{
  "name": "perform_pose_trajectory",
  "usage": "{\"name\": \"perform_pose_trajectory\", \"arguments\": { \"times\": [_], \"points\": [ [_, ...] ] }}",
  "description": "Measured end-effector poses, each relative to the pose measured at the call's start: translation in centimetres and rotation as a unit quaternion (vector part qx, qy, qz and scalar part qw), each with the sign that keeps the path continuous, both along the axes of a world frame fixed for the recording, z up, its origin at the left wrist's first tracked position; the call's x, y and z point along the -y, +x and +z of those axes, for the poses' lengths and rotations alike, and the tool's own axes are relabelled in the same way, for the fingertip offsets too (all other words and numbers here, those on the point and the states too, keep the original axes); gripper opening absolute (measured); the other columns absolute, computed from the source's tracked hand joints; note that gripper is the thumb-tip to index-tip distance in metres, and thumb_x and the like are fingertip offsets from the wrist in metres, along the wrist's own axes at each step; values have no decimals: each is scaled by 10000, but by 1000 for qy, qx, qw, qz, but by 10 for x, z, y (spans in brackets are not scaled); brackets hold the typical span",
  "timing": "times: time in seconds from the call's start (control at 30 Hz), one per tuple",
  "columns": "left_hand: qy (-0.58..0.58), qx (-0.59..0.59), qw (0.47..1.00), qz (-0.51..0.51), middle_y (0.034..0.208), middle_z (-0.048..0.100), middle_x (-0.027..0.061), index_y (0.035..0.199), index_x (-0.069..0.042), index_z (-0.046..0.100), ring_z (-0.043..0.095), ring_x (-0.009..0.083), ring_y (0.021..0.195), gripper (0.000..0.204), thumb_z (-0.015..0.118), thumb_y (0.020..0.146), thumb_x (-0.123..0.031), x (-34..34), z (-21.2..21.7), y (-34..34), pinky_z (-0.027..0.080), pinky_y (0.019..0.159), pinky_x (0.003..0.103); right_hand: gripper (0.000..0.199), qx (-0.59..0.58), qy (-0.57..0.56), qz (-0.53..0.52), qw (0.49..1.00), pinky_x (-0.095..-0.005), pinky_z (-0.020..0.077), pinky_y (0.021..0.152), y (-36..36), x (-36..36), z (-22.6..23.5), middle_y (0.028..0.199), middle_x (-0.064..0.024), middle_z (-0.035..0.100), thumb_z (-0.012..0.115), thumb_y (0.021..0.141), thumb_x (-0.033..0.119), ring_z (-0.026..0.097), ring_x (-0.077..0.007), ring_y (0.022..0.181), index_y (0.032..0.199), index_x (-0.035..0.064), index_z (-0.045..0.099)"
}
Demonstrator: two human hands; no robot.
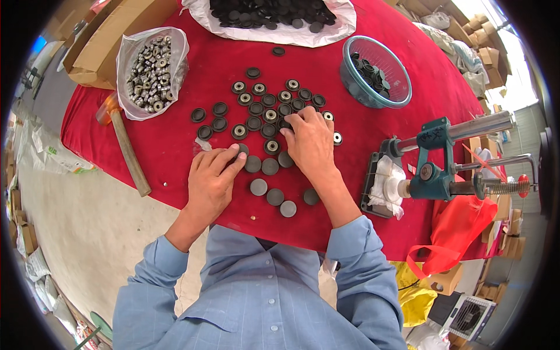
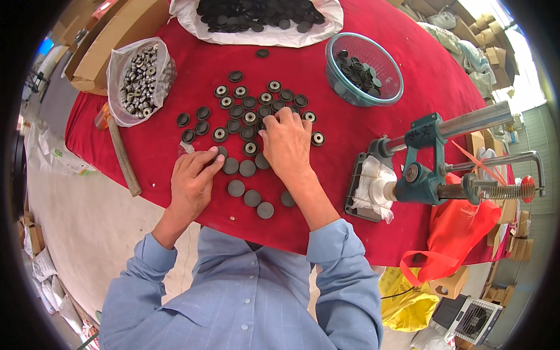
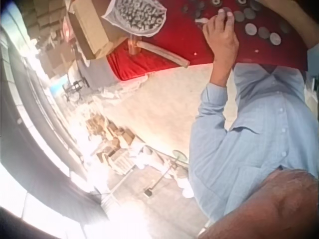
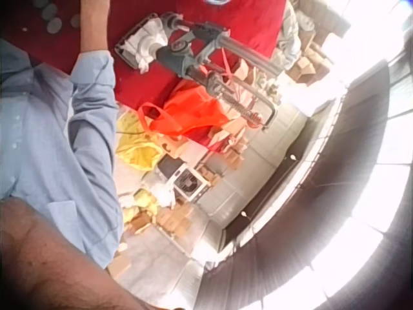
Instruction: The person arranges dark circular magnets on a red table and places small metal rings into their centers. They use a rubber mallet to tap the rings into place and then separate the magnets from the rings, stacking the magnets into a pile.
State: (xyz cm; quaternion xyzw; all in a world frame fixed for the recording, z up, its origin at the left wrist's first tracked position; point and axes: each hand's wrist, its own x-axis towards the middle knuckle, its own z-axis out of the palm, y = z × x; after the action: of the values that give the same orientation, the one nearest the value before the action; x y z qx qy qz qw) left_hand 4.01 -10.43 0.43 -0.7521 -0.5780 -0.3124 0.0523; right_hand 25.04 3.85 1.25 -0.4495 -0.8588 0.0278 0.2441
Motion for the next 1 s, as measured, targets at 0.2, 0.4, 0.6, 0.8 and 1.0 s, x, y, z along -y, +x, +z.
{"name": "perform_pose_trajectory", "arguments": {
  "times": [0.2,0.4,0.6,0.8,1.0],
  "points": [
    [-37,102,994,-3,1157,726,105,1150,-65,783,677,334,1065,284,761,873,-5,-18,9,-7,521,929,445,369,-46,-47,6,998,-471,507,898,-5,3,8,1010,-100,674,847,849,95,703,-313,963,1184,66,697],
    [-13,76,995,61,1101,695,85,1081,-33,780,636,304,1046,241,805,897,-186,-69,15,-4,490,908,455,249,-139,-30,49,989,-422,551,745,-3,23,18,922,-83,666,804,858,55,708,-291,844,1085,87,707],
    [-82,53,993,71,1093,685,103,1100,-25,779,610,317,1053,346,848,856,-262,-98,5,0,485,920,452,174,-83,37,60,994,-402,569,749,-8,42,11,953,-32,698,800,842,56,716,-259,865,1004,94,748],
    [-84,104,990,46,1026,709,102,1072,-22,765,655,305,950,287,864,843,-162,-101,5,1,523,871,439,132,-84,56,56,993,-401,563,767,-7,46,9,999,-19,726,780,857,62,715,-249,889,983,87,747],
    [-53,323,944,42,899,719,82,1130,-32,778,638,160,681,287,850,853,-42,-91,20,-3,516,613,317,147,-52,48,98,993,-430,554,865,-2,52,3,1050,-49,720,733,845,52,703,-264,954,990,71,731]
  ]
}}
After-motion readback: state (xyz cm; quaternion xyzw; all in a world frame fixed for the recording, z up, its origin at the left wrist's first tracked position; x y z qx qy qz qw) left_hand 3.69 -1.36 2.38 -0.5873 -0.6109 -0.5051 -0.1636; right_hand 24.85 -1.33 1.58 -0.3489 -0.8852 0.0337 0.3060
